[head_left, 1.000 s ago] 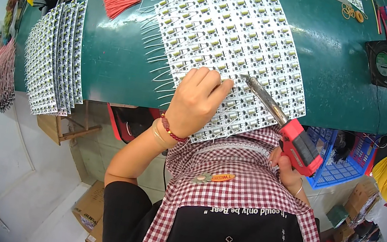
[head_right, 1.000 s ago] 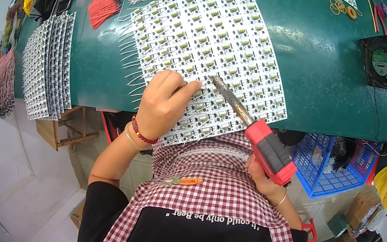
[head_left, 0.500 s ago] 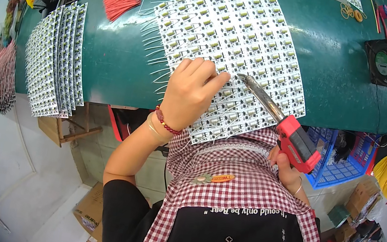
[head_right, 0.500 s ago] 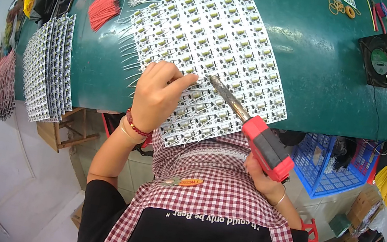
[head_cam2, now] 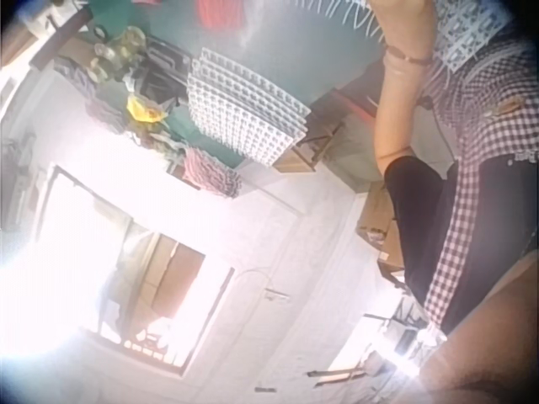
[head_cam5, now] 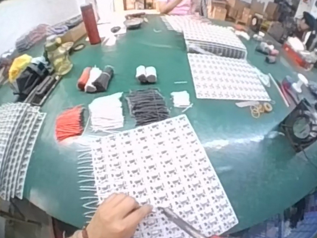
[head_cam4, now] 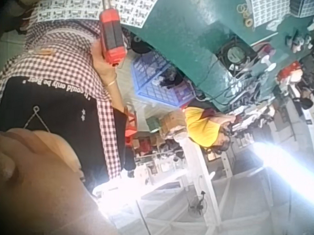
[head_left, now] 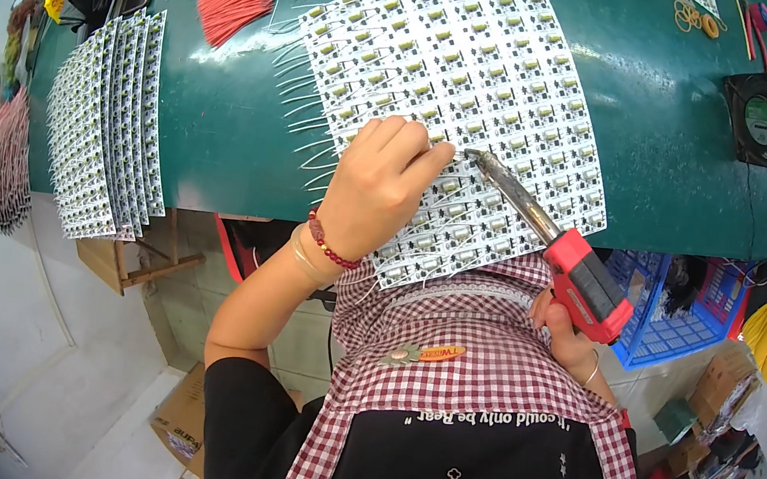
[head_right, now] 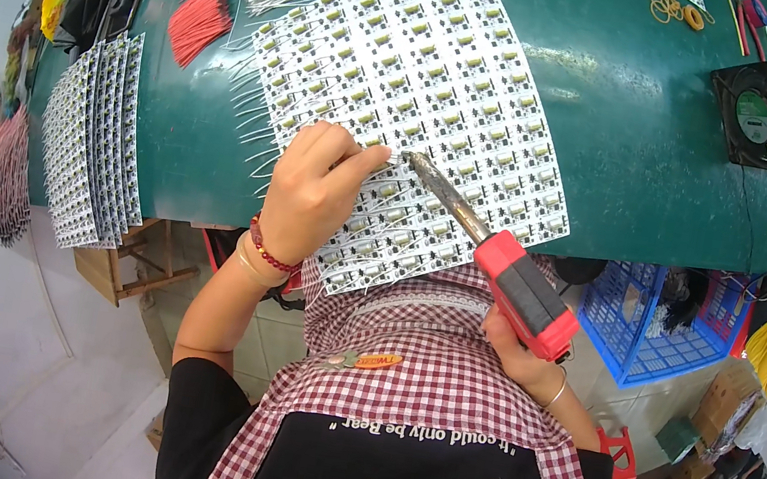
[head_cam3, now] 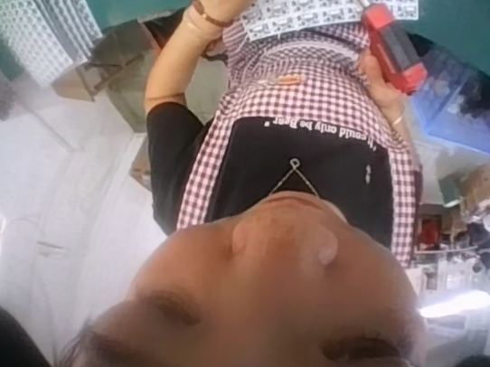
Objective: The person uses a red soldering iron to attach white wires to a large LED strip panel on a green workbench. They repeatedly pick up wires, position them on the panel, and apply the soldering iron to secure the connections. The workspace contains stacks of similar panels and bundles of wires.
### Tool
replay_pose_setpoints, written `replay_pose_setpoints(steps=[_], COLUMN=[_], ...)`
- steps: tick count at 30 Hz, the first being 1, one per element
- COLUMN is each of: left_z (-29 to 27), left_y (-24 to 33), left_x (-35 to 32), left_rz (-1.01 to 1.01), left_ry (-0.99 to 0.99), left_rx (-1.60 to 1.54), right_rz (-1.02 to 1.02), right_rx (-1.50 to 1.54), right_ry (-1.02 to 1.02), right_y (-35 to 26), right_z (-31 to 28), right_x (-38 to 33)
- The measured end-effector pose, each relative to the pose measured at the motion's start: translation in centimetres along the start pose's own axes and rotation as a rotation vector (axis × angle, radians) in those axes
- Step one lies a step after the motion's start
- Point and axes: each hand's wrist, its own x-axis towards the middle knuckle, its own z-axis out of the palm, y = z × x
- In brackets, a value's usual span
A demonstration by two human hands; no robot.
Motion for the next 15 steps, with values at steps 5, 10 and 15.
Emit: replay_pose_setpoints(steps=[5, 10, 15], left_z=[0.1, -0.2, -0.2], left_y=[-0.1, -0.1, -0.2], left_x=[0.2, 0.3, 0.3], left_rz=[0.016, 0.013, 0.026], left_ry=[-0.008, -0.031, -0.042], left_rx=[-0.010, -0.013, -0.005], right_rz=[-0.019, -0.108, -0.039], right_rx=[-0.022, -0.113, 0.043], right_ry=[-0.004, 0.027, 0.001], right_y=[-0.1, 1.2, -0.4], right_z=[-0.1, -0.4, 0.2], right_x=[0.2, -0.1, -0.1])
